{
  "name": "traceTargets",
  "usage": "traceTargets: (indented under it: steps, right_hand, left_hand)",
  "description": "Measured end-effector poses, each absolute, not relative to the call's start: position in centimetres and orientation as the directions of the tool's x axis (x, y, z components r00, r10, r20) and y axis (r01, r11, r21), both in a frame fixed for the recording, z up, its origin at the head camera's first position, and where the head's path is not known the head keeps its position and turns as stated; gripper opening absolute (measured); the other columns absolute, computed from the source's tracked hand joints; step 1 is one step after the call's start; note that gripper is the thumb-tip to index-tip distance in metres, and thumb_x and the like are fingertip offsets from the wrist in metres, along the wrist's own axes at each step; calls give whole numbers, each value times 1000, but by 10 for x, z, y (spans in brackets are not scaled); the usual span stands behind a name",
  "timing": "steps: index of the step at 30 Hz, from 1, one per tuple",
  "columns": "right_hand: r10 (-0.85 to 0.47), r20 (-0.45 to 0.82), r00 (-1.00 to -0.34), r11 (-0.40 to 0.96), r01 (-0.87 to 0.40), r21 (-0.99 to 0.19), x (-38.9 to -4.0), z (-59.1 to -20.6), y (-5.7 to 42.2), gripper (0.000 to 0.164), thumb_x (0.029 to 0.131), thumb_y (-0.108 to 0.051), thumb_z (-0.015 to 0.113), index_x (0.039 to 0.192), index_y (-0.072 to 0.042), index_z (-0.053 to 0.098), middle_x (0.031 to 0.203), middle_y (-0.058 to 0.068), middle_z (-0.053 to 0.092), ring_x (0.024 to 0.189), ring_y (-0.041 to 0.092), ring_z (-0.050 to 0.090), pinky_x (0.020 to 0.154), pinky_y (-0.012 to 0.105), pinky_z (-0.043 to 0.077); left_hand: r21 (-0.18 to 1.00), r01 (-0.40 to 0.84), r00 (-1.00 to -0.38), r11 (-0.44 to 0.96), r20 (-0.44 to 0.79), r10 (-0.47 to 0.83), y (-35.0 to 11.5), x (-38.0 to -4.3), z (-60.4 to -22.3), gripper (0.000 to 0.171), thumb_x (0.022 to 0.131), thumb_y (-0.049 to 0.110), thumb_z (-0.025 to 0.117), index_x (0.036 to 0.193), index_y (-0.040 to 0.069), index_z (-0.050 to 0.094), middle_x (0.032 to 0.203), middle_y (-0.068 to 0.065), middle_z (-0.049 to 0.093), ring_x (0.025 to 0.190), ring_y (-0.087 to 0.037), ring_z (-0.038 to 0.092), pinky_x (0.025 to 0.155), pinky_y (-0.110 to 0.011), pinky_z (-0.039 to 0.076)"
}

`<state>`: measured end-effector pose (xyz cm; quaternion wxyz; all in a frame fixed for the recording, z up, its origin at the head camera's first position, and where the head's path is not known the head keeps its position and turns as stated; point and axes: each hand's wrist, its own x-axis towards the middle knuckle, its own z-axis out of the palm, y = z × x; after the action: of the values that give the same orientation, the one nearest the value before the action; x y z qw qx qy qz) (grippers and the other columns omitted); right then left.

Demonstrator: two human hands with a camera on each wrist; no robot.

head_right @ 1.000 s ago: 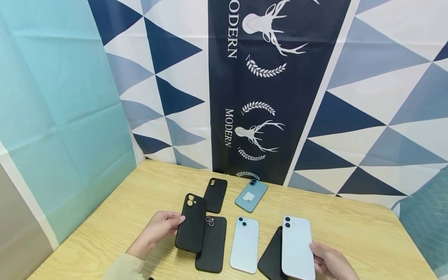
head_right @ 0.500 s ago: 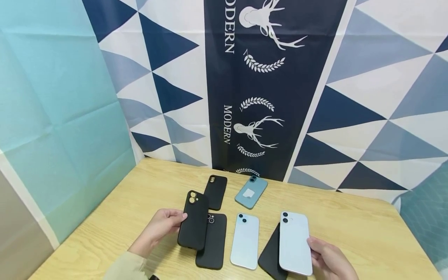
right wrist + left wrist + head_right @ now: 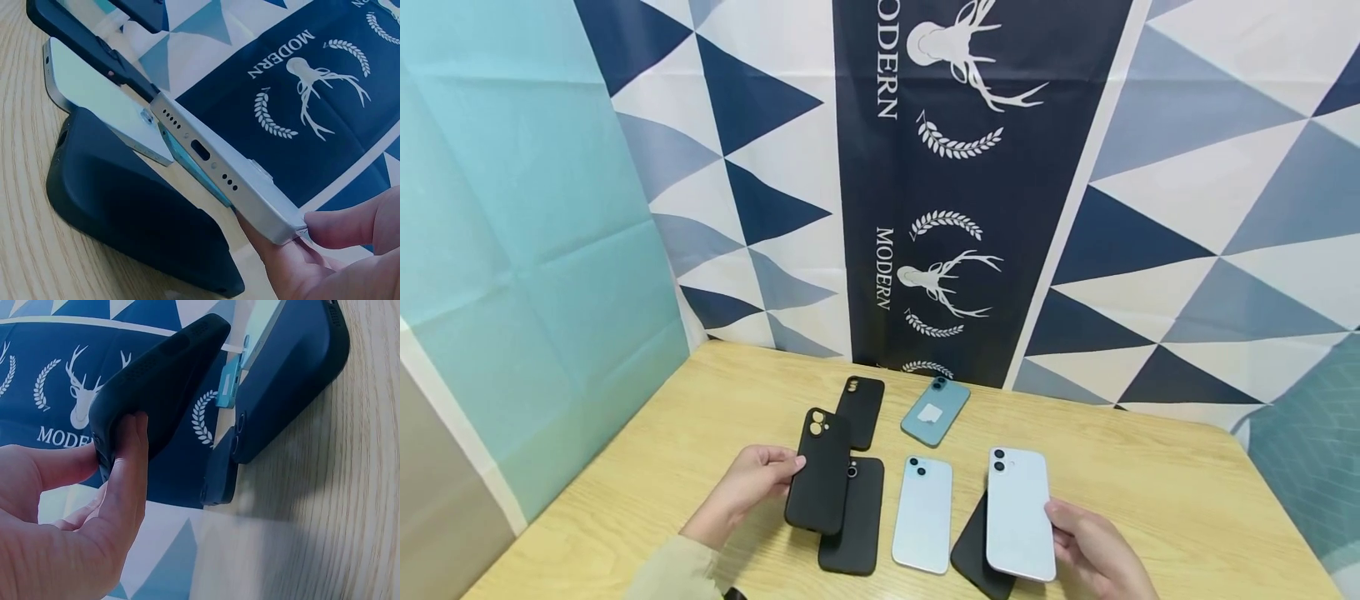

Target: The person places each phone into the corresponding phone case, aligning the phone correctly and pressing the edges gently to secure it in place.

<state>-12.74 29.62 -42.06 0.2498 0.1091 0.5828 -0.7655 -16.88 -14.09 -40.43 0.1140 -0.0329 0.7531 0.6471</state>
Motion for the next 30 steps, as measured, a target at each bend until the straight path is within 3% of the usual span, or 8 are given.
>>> traceTargets:
  steps: [8,14,19,30]
  right_hand:
    - [-274,-441,-855,-237,505,-830,-130,-420,280,31,105,-12,42,90,-20,68,92,-6,73,89,3,67,81,22,58]
    - [-256,-428,-867,-231,485,-844,-131,-418,269,31,104,-11,43,88,-20,67,88,-6,73,85,3,68,78,21,59]
    - [-316,-383,-868,-221,460,-860,-129,-419,270,32,105,-10,39,93,-18,67,91,-5,73,89,4,69,80,21,59]
    - [-335,-351,-874,-216,434,-875,-126,-424,265,26,105,-12,41,103,-11,67,96,-2,73,93,7,69,84,25,59]
  left_hand:
    - [970,-179,-968,167,-204,147,-131,-167,-403,33,95,13,62,114,-14,63,92,-13,75,70,-6,66,69,-30,61]
    - [970,-182,-969,163,-205,138,-129,-166,-399,31,95,12,62,113,-13,64,88,-8,74,67,-6,65,70,-30,61]
    - [972,-179,-968,149,-201,149,-128,-162,-395,27,95,11,63,108,-12,66,81,-2,72,64,-5,64,68,-27,60]
    - [978,-141,-971,153,-166,170,-121,-153,-387,32,95,13,63,112,-13,64,90,-8,75,72,-6,68,71,-29,61]
